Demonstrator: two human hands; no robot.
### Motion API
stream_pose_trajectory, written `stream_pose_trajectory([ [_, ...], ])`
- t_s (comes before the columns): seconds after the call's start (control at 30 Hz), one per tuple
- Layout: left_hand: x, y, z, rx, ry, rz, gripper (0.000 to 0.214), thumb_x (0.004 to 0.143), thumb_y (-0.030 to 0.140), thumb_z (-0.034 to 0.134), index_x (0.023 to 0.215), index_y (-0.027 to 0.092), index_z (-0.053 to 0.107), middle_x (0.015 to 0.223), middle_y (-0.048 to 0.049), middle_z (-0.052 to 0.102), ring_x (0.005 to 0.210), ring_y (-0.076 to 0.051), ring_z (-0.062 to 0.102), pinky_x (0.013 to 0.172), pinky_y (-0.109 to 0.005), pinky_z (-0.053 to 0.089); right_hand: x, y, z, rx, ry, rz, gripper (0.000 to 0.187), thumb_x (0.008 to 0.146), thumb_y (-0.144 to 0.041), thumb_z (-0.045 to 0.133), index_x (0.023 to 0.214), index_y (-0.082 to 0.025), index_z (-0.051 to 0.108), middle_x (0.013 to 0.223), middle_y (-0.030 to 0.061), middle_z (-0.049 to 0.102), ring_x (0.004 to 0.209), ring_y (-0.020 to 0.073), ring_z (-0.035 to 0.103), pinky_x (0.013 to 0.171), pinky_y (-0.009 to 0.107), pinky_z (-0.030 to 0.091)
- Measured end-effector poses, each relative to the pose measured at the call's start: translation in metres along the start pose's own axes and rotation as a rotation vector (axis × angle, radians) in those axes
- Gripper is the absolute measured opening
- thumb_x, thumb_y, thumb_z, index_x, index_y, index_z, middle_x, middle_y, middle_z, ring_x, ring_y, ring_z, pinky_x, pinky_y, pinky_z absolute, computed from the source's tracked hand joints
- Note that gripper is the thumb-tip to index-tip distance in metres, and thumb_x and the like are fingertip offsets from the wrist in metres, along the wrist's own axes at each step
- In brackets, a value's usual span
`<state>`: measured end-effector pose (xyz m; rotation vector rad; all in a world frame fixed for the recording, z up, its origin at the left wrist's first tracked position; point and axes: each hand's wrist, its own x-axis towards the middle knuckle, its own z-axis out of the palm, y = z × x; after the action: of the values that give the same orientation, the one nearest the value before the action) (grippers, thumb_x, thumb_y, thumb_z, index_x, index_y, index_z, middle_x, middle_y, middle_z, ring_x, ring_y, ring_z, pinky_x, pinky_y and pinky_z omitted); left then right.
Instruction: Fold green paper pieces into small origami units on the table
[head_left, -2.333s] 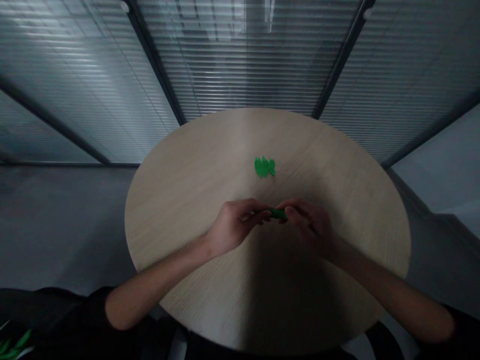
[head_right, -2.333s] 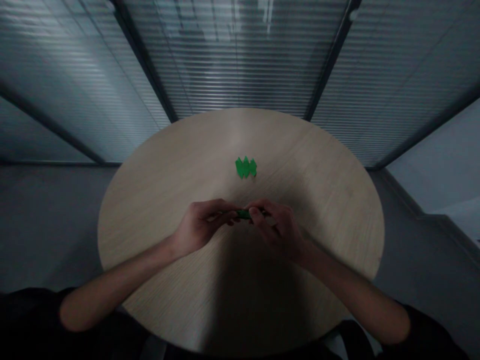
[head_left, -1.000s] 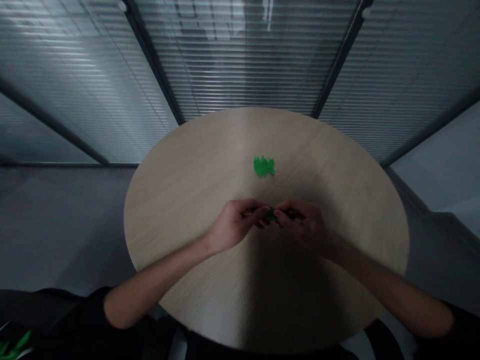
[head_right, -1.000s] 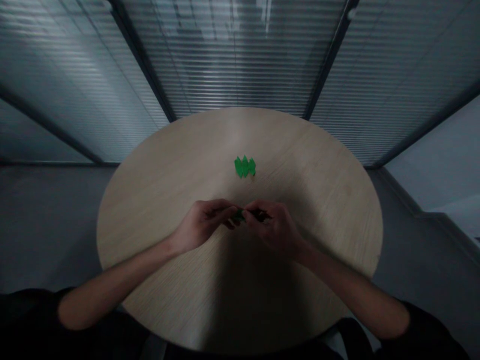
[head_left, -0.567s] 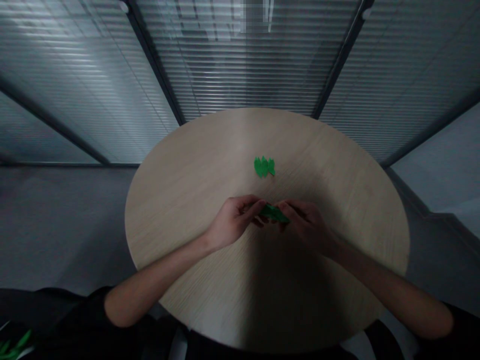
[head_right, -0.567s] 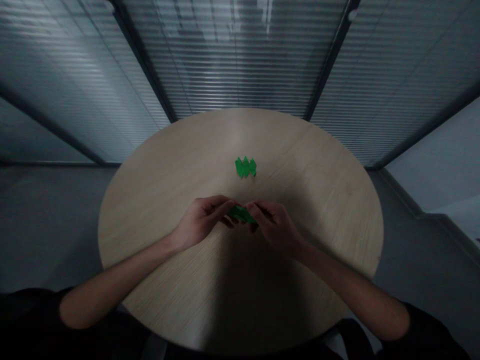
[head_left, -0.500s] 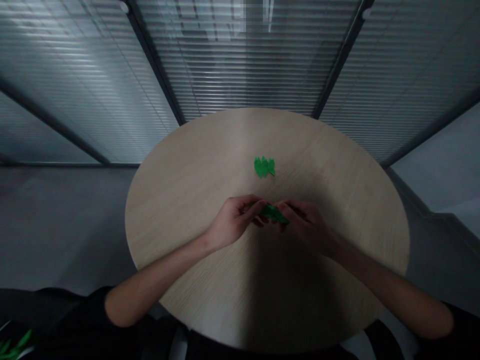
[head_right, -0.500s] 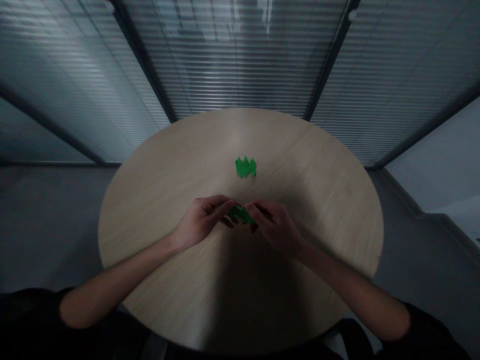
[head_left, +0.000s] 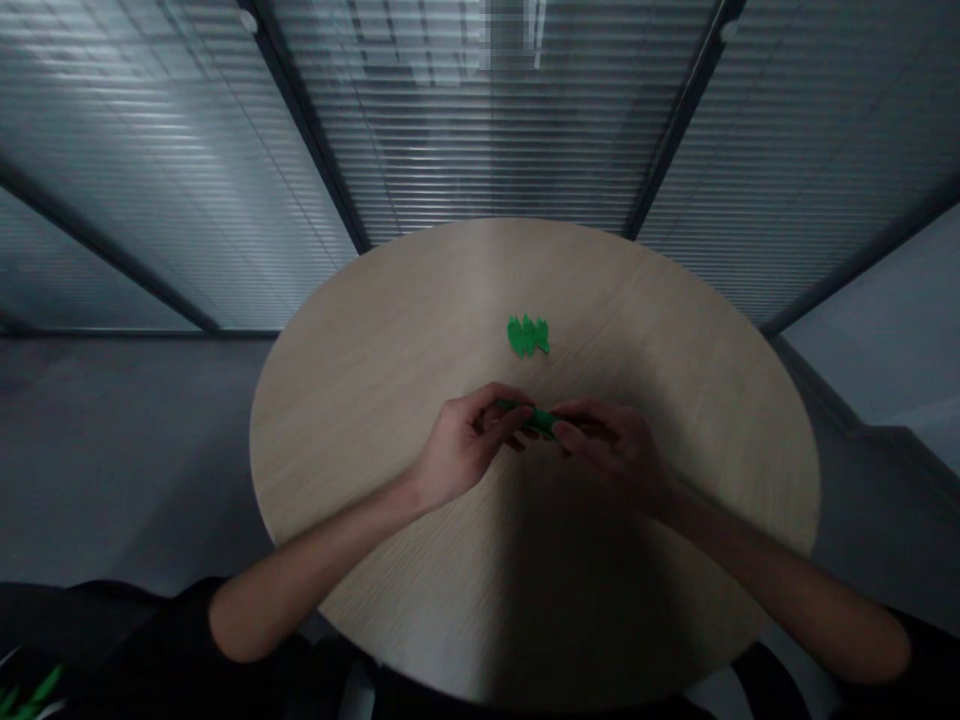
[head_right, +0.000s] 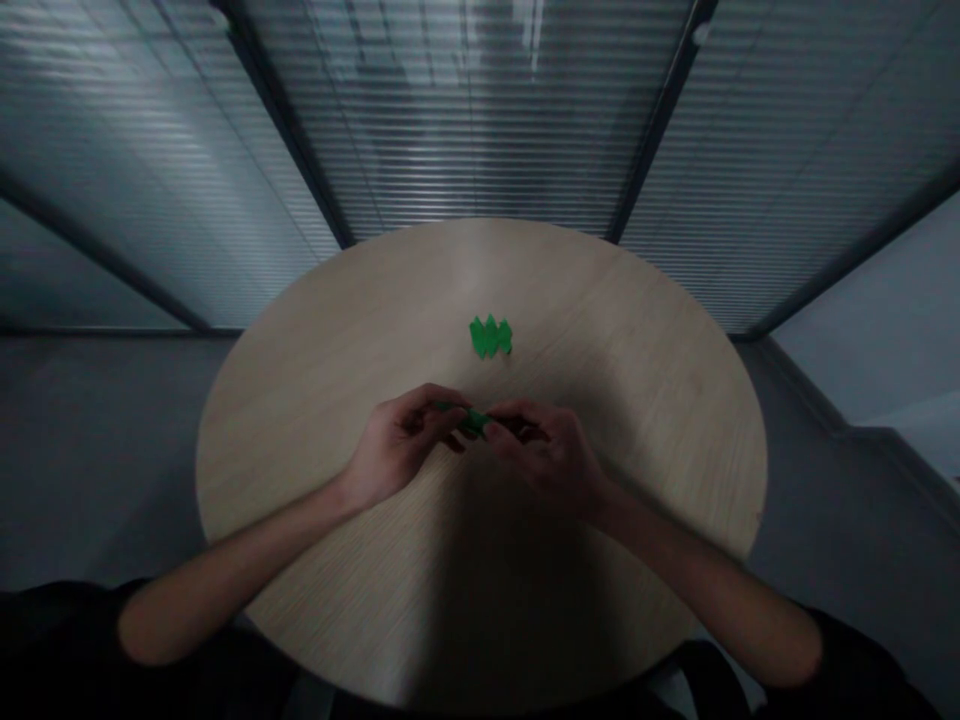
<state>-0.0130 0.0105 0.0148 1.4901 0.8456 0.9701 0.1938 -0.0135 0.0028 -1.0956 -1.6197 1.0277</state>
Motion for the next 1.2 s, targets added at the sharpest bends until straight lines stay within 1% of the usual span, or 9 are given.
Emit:
stream_pose_trajectory([
  [0.13, -0.002, -0.002, -0.001, 0.092, -0.007, 0.030, 0.022, 0.095, 0.032, 0.064, 0.102, 0.012, 0.067, 0.084, -0.0074, 0.075, 0.065, -0.013, 0.070, 0.058, -0.022, 0.058, -0.001, 0.001, 0.000, -0.025, 0.017, -0.017, 0.018, 0.088, -0.035, 0.071, 0.096, -0.019, 0.075, 0.081, 0.0037, 0.076, 0.068, 0.0145, 0.071, 0.063, 0.025, 0.058],
  [0.2, -0.004, -0.002, -0.002, 0.164, -0.012, 0.049, 0.023, 0.094, 0.032, 0.065, 0.104, 0.011, 0.068, 0.086, -0.0081, 0.074, 0.066, -0.013, 0.069, 0.058, -0.022, 0.057, -0.001, 0.001, 0.000, -0.032, 0.017, -0.010, 0.017, 0.089, -0.034, 0.070, 0.095, -0.019, 0.074, 0.080, 0.0035, 0.075, 0.067, 0.0145, 0.071, 0.063, 0.026, 0.058],
  [0.27, -0.005, -0.001, -0.002, 0.232, -0.022, 0.083, 0.022, 0.094, 0.030, 0.067, 0.106, 0.012, 0.070, 0.089, -0.0083, 0.074, 0.071, -0.014, 0.070, 0.061, -0.022, 0.058, -0.001, 0.001, 0.000, -0.039, 0.021, -0.012, 0.015, 0.089, -0.033, 0.069, 0.092, -0.019, 0.073, 0.077, 0.0023, 0.074, 0.065, 0.0135, 0.069, 0.062, 0.025, 0.057],
  [0.4, -0.006, -0.001, -0.003, 0.330, -0.047, 0.236, 0.016, 0.095, 0.023, 0.066, 0.107, 0.015, 0.072, 0.098, -0.0085, 0.072, 0.085, -0.016, 0.071, 0.069, -0.024, 0.059, 0.000, -0.002, 0.001, -0.040, 0.016, -0.029, 0.011, 0.089, -0.030, 0.068, 0.088, -0.020, 0.071, 0.073, -0.0002, 0.068, 0.063, 0.0122, 0.065, 0.061, 0.024, 0.055],
  [0.53, -0.006, -0.005, -0.005, 0.428, -0.051, 0.439, 0.018, 0.096, 0.019, 0.065, 0.111, 0.016, 0.073, 0.099, -0.0091, 0.072, 0.083, -0.015, 0.070, 0.069, -0.025, 0.058, 0.001, -0.006, 0.002, 0.012, 0.020, -0.020, 0.012, 0.088, -0.032, 0.068, 0.085, -0.020, 0.068, 0.068, -0.0017, 0.064, 0.059, 0.0111, 0.061, 0.057, 0.023, 0.053],
  [0.63, -0.007, -0.008, -0.006, 0.477, -0.050, 0.526, 0.019, 0.097, 0.017, 0.064, 0.113, 0.017, 0.074, 0.097, -0.0086, 0.073, 0.080, -0.014, 0.070, 0.069, -0.025, 0.058, 0.001, -0.009, 0.002, 0.052, -0.002, -0.002, 0.014, 0.088, -0.032, 0.069, 0.082, -0.020, 0.067, 0.066, -0.0023, 0.064, 0.057, 0.0105, 0.060, 0.055, 0.021, 0.052],
  [0.87, -0.008, -0.006, -0.009, 0.529, -0.070, 0.589, 0.021, 0.096, 0.012, 0.063, 0.113, 0.016, 0.074, 0.098, -0.0087, 0.074, 0.082, -0.014, 0.071, 0.072, -0.024, 0.059, -0.001, -0.010, 0.002, 0.078, -0.022, 0.049, 0.014, 0.087, -0.032, 0.068, 0.081, -0.019, 0.068, 0.063, -0.0022, 0.062, 0.055, 0.0104, 0.058, 0.053, 0.021, 0.048],
  [1.1, -0.009, -0.007, -0.007, 0.547, -0.066, 0.616, 0.021, 0.095, 0.016, 0.066, 0.115, 0.015, 0.072, 0.097, -0.0091, 0.073, 0.081, -0.014, 0.070, 0.069, -0.024, 0.059, -0.001, -0.008, 0.001, 0.088, -0.043, 0.049, 0.015, 0.087, -0.034, 0.070, 0.083, -0.019, 0.068, 0.065, -0.0024, 0.061, 0.057, 0.0104, 0.058, 0.053, 0.021, 0.049],
  [1.2, -0.010, -0.008, -0.006, 0.563, -0.062, 0.610, 0.022, 0.095, 0.017, 0.066, 0.117, 0.015, 0.071, 0.097, -0.0089, 0.072, 0.079, -0.014, 0.070, 0.068, -0.024, 0.059, -0.002, -0.004, 0.002, 0.115, -0.049, 0.082, 0.015, 0.087, -0.035, 0.072, 0.086, -0.019, 0.069, 0.066, -0.0027, 0.061, 0.057, 0.0104, 0.058, 0.053, 0.021, 0.050],
])
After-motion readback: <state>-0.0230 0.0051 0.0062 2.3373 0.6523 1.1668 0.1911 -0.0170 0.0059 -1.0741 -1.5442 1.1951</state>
